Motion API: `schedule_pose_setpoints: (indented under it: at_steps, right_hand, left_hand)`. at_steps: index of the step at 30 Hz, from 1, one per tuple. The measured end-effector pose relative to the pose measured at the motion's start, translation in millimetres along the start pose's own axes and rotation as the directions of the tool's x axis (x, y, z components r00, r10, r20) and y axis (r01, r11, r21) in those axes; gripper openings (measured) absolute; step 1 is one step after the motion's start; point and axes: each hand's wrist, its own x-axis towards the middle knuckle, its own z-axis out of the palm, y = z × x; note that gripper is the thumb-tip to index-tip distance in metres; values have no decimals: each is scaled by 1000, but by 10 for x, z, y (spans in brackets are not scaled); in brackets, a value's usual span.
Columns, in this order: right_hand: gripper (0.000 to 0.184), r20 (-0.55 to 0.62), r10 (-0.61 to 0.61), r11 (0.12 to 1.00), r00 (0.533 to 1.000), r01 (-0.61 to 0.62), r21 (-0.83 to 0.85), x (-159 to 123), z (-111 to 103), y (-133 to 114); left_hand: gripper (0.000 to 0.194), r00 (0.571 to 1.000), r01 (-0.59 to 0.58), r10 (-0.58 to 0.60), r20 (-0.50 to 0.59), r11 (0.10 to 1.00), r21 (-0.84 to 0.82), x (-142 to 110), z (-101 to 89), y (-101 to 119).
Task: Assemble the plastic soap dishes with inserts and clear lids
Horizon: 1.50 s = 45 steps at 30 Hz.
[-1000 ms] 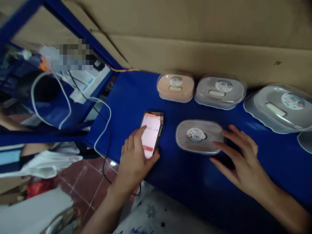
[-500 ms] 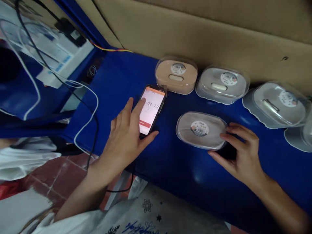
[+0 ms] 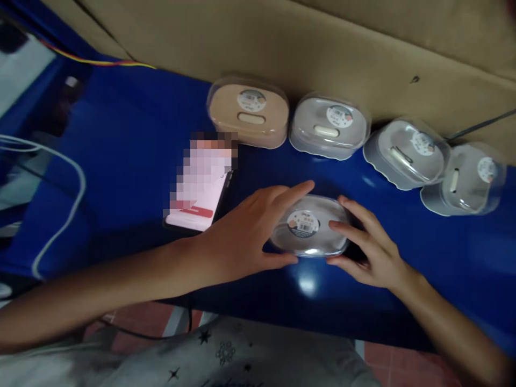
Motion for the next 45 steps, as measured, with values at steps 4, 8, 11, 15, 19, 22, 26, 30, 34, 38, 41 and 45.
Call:
schedule_pose_setpoints:
  at_steps: [4, 8, 11, 15, 19, 22, 26, 30, 34, 38, 41, 45]
  right_hand:
    - [77, 15, -8, 1000, 1000, 7, 20, -3, -17, 46]
    - [79, 11, -23, 999, 1000, 22, 28, -35, -47, 66]
    - [74, -43, -12, 999, 999, 14, 37, -58, -64, 53]
    - [65, -216, 151, 988, 965, -140, 66, -61, -70, 47]
    - [55, -356, 391, 920, 849, -371, 126, 0, -57, 77]
    - [49, -306, 474, 880, 825, -436, 186, 58, -51, 101]
    - [50, -253, 482, 876, 839, -471, 105, 94, -46, 101]
    - [49, -213, 465, 875, 859, -482, -35, 59, -61, 69]
    - [47, -216, 198, 957, 956, -236, -167, -43, -96, 26]
    - [55, 76, -133, 936, 988, 150, -317, -69, -78, -16]
    - [65, 147, -143, 933, 979, 183, -309, -26, -33, -31]
    - [66, 138, -140, 937, 980, 176, -301, -16, -5, -32]
  left_hand:
    - [114, 1000, -10, 10, -8, 1000, 13, -74, 61, -47]
    - [112, 1000, -10, 9, 13, 999, 44, -123, 109, -35]
    - [114, 1000, -9, 9, 1, 999, 35, -156, 122, -32]
    - [118, 999, -11, 11, -44, 1000, -3, -185, 120, -72]
    - [121, 1000, 6, -7, -27, 1000, -25, -187, 107, -121]
    - [119, 999, 33, -32, 19, 999, -10, -181, 91, -125]
    - [112, 999, -4, 4, 31, 1000, -18, -160, 43, -81]
    - [110, 999, -41, 41, 3, 998, -53, -137, -28, -21]
    - [105, 999, -52, 51, -16, 997, -59, -135, -54, -1]
    - [96, 993, -120, 120, -5, 993, -17, -132, -45, 4]
    - [86, 983, -186, 186, 0, 982, 24, -122, -43, 14]
    - [84, 984, -176, 176, 4, 984, 11, -131, -35, 5]
